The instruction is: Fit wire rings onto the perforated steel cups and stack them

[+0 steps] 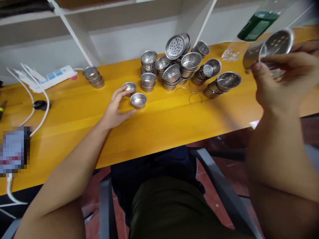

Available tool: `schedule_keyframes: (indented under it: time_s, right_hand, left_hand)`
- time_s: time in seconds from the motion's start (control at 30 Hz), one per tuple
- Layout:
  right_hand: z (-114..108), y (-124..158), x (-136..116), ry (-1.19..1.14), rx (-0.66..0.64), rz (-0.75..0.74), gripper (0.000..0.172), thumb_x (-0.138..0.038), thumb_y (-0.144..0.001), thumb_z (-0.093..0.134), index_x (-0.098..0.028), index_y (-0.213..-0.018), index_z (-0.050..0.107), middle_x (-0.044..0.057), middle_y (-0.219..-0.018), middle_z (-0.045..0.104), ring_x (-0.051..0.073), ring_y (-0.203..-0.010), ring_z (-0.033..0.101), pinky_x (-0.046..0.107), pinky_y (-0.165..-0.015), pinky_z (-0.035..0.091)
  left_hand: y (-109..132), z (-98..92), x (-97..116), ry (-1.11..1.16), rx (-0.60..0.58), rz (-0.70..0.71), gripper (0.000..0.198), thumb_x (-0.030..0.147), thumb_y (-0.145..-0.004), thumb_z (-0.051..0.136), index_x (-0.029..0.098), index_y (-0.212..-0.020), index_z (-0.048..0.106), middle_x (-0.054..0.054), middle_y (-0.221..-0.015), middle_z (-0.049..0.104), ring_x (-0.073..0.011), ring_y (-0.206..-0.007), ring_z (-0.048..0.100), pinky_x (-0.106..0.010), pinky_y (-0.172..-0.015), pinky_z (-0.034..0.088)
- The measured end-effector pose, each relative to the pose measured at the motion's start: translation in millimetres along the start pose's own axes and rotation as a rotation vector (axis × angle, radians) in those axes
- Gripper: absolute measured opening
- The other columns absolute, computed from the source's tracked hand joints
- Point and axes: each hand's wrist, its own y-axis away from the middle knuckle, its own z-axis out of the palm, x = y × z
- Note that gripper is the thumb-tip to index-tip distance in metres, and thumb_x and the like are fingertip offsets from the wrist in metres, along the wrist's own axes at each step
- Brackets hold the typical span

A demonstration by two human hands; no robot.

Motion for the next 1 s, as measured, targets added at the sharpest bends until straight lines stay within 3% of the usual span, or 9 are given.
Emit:
schedule_keyframes:
  time_s: [0.13, 0.3, 0.33, 0.47, 0.53, 0.63, 0.73, 0.9, 1.0]
  right_hand:
    - [-16.6, 8.4, 33.7, 0.181, 0.176, 0.069, 0.064, -0.098, -0.098, 0.103, -0.034, -0.098, 0.095, 0.027, -0.134, 0.083, 0.049, -0.144, 0.081, 0.07, -0.105, 0.071]
    - [-26.1, 53.5, 92.9, 0.247, 0.077, 0.013, 0.096, -0.128, -0.046, 0.1, -0.038, -0.068, 0.079, 0.026, -0.1, 0.08, 0.049, -0.099, 0.081, 0.08, -0.101, 0.064]
    - [-25.8, 67.7, 101.6, 0.23, 0.013, 0.03, 0.09, -0.124, -0.052, 0.103, -0.038, -0.071, 0.081, 0.026, -0.101, 0.081, 0.049, -0.1, 0.082, 0.079, -0.103, 0.065]
    - [-31.4, 117.8, 123.2, 0.326, 0.073, 0.083, 0.088, -0.122, -0.067, 0.092, -0.035, -0.072, 0.077, 0.022, -0.101, 0.081, 0.045, -0.097, 0.083, 0.072, -0.099, 0.068]
    - [-40.9, 130.8, 129.5, 0.441, 0.061, 0.116, 0.072, -0.103, -0.086, 0.086, -0.031, -0.084, 0.079, 0.022, -0.11, 0.083, 0.043, -0.107, 0.085, 0.066, -0.106, 0.07]
    - [-53.5, 135.0, 136.6, 0.55, 0.0, 0.167, 0.041, -0.065, -0.087, 0.091, -0.028, -0.099, 0.078, 0.022, -0.121, 0.084, 0.04, -0.115, 0.086, 0.056, -0.111, 0.071]
    - [-54.1, 133.3, 141.0, 0.648, -0.051, 0.244, 0.045, -0.045, -0.084, 0.1, -0.027, -0.117, 0.075, 0.022, -0.127, 0.087, 0.04, -0.117, 0.088, 0.053, -0.109, 0.072]
    - [-35.6, 137.0, 125.0, 0.688, 0.179, 0.0, 0.048, -0.042, -0.088, 0.096, -0.024, -0.125, 0.072, 0.032, -0.139, 0.084, 0.049, -0.141, 0.086, 0.062, -0.123, 0.071]
    - [-14.8, 129.1, 93.5, 0.571, -0.061, -0.043, 0.03, -0.053, -0.115, 0.075, -0.025, -0.128, 0.076, 0.023, -0.121, 0.085, 0.039, -0.108, 0.087, 0.055, -0.1, 0.073]
  left_hand:
    - [2.1, 0.3, -4.6, -0.035, -0.076, -0.001, 0.087, 0.093, -0.109, 0.094, 0.04, -0.176, 0.079, -0.018, -0.207, 0.052, -0.0538, -0.192, 0.055, -0.089, -0.157, 0.05]
    - [8.6, -0.7, -11.1, -0.074, -0.161, -0.024, 0.077, 0.084, -0.112, 0.095, 0.04, -0.173, 0.083, -0.018, -0.209, 0.049, -0.0551, -0.192, 0.055, -0.09, -0.155, 0.05]
    - [9.1, -1.7, -10.3, -0.08, -0.175, -0.025, 0.076, 0.083, -0.112, 0.096, 0.04, -0.173, 0.084, -0.019, -0.209, 0.05, -0.0563, -0.191, 0.056, -0.091, -0.154, 0.051]
    - [6.9, -6.0, 0.8, -0.115, -0.218, -0.08, 0.064, 0.07, -0.114, 0.098, 0.037, -0.167, 0.085, -0.018, -0.209, 0.05, -0.0546, -0.192, 0.056, -0.087, -0.157, 0.051]
    - [4.1, -6.6, 8.4, -0.13, -0.245, -0.112, 0.061, 0.06, -0.116, 0.097, 0.036, -0.17, 0.083, -0.017, -0.209, 0.05, -0.0511, -0.193, 0.056, -0.081, -0.161, 0.049]
    - [-0.1, -4.3, 16.1, -0.139, -0.279, -0.133, 0.058, 0.051, -0.115, 0.098, 0.035, -0.169, 0.084, -0.016, -0.208, 0.053, -0.0495, -0.194, 0.055, -0.077, -0.163, 0.048]
    - [-1.9, -1.8, 18.4, -0.121, -0.272, -0.173, 0.042, 0.048, -0.11, 0.1, 0.03, -0.147, 0.09, -0.017, -0.205, 0.056, -0.0489, -0.192, 0.058, -0.074, -0.161, 0.052]
    - [-1.5, -5.2, 20.2, -0.058, -0.185, -0.19, 0.041, 0.053, -0.101, 0.106, 0.025, -0.109, 0.078, -0.018, -0.186, 0.072, -0.0458, -0.176, 0.074, -0.066, -0.149, 0.064]
    - [-2.9, -4.8, 22.4, -0.022, -0.195, -0.192, 0.048, 0.053, -0.098, 0.109, 0.026, -0.119, 0.074, -0.016, -0.17, 0.084, -0.0414, -0.157, 0.085, -0.061, -0.137, 0.072]
